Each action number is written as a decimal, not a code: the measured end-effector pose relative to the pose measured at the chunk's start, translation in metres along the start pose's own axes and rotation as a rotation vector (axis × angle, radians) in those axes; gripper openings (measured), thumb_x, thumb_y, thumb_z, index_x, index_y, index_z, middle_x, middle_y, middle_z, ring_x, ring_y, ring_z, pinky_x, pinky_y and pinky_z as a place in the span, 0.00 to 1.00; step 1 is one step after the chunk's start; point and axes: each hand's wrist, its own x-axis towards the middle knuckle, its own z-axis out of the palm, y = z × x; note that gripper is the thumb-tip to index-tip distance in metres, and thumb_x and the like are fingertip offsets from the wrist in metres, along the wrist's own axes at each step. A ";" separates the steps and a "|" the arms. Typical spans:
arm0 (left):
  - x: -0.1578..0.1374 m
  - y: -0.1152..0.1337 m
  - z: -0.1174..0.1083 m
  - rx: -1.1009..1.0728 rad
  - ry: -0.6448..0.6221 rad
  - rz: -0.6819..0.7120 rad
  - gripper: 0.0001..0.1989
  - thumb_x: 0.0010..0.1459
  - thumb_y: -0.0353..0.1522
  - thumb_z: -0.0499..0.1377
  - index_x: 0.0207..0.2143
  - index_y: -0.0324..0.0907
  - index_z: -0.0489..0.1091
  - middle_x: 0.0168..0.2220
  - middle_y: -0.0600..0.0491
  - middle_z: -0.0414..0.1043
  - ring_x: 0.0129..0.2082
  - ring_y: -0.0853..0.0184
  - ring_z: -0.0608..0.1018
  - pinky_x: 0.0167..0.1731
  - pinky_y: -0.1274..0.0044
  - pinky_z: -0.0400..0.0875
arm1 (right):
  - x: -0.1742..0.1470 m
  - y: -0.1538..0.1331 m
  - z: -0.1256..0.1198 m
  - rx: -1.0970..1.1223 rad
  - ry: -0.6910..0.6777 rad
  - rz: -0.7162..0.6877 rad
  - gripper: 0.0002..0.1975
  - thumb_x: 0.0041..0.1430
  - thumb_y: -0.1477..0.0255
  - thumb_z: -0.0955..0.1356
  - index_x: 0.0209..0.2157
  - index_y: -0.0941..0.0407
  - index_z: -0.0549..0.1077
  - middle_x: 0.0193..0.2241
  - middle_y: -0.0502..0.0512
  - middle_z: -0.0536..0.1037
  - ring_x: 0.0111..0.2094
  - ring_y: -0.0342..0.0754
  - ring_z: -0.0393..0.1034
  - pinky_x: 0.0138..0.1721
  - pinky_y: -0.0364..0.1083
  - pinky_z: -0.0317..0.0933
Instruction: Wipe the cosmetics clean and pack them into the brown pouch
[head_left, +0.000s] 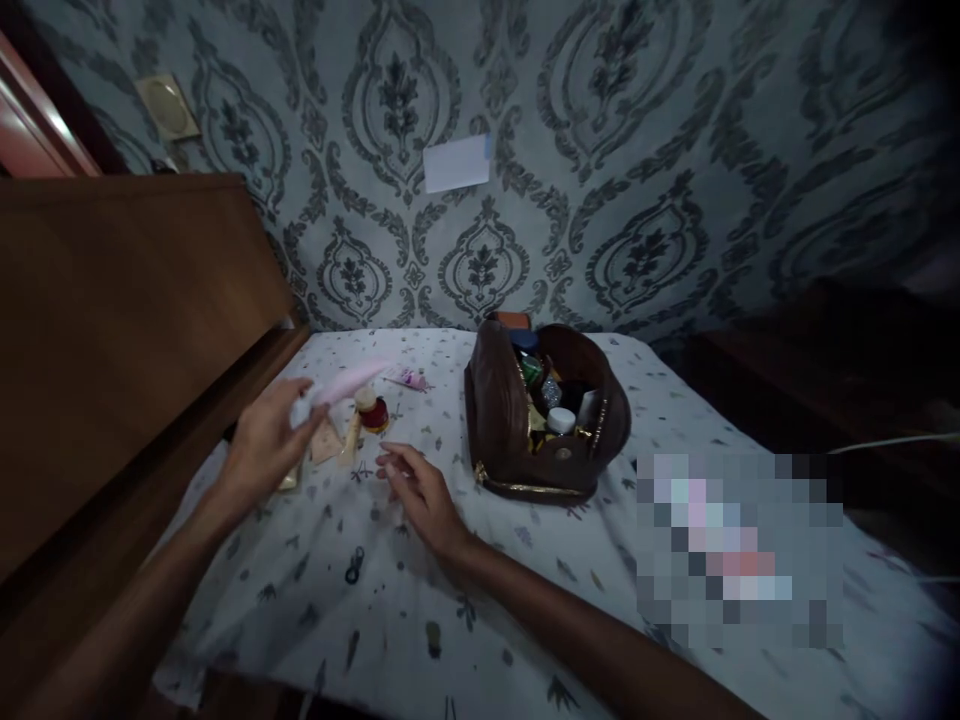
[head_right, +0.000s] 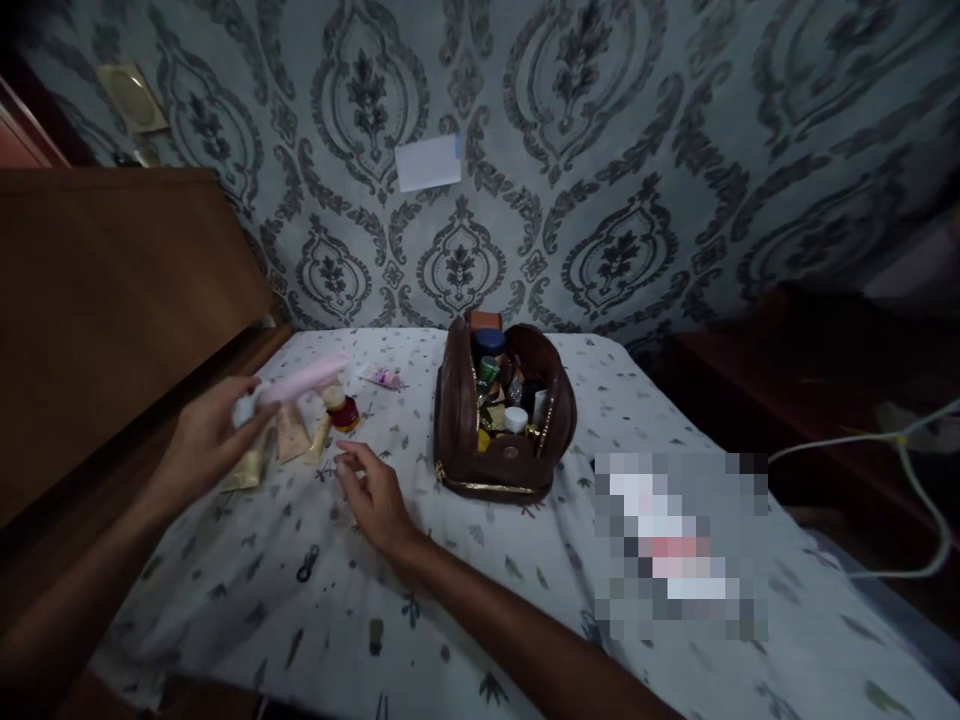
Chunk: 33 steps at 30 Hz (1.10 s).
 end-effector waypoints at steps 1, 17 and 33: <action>-0.024 0.009 -0.001 0.008 0.008 0.011 0.18 0.64 0.44 0.51 0.47 0.42 0.69 0.41 0.47 0.75 0.40 0.57 0.78 0.42 0.67 0.73 | -0.001 -0.004 0.005 0.074 -0.017 0.040 0.18 0.65 0.61 0.63 0.53 0.54 0.69 0.44 0.58 0.76 0.39 0.47 0.73 0.32 0.43 0.67; -0.136 0.081 0.021 -0.473 -0.404 -0.112 0.23 0.63 0.38 0.58 0.58 0.47 0.58 0.45 0.48 0.74 0.41 0.59 0.79 0.40 0.69 0.76 | 0.001 0.010 -0.038 -0.660 -0.233 0.020 0.08 0.60 0.74 0.67 0.39 0.58 0.78 0.34 0.56 0.76 0.36 0.48 0.69 0.40 0.47 0.61; -0.086 0.100 0.077 -0.451 -0.308 0.136 0.09 0.68 0.31 0.46 0.39 0.42 0.66 0.43 0.47 0.68 0.44 0.63 0.73 0.45 0.71 0.69 | -0.066 0.011 -0.057 -0.811 -0.168 -0.129 0.05 0.59 0.70 0.70 0.35 0.56 0.72 0.32 0.55 0.73 0.36 0.51 0.67 0.40 0.49 0.61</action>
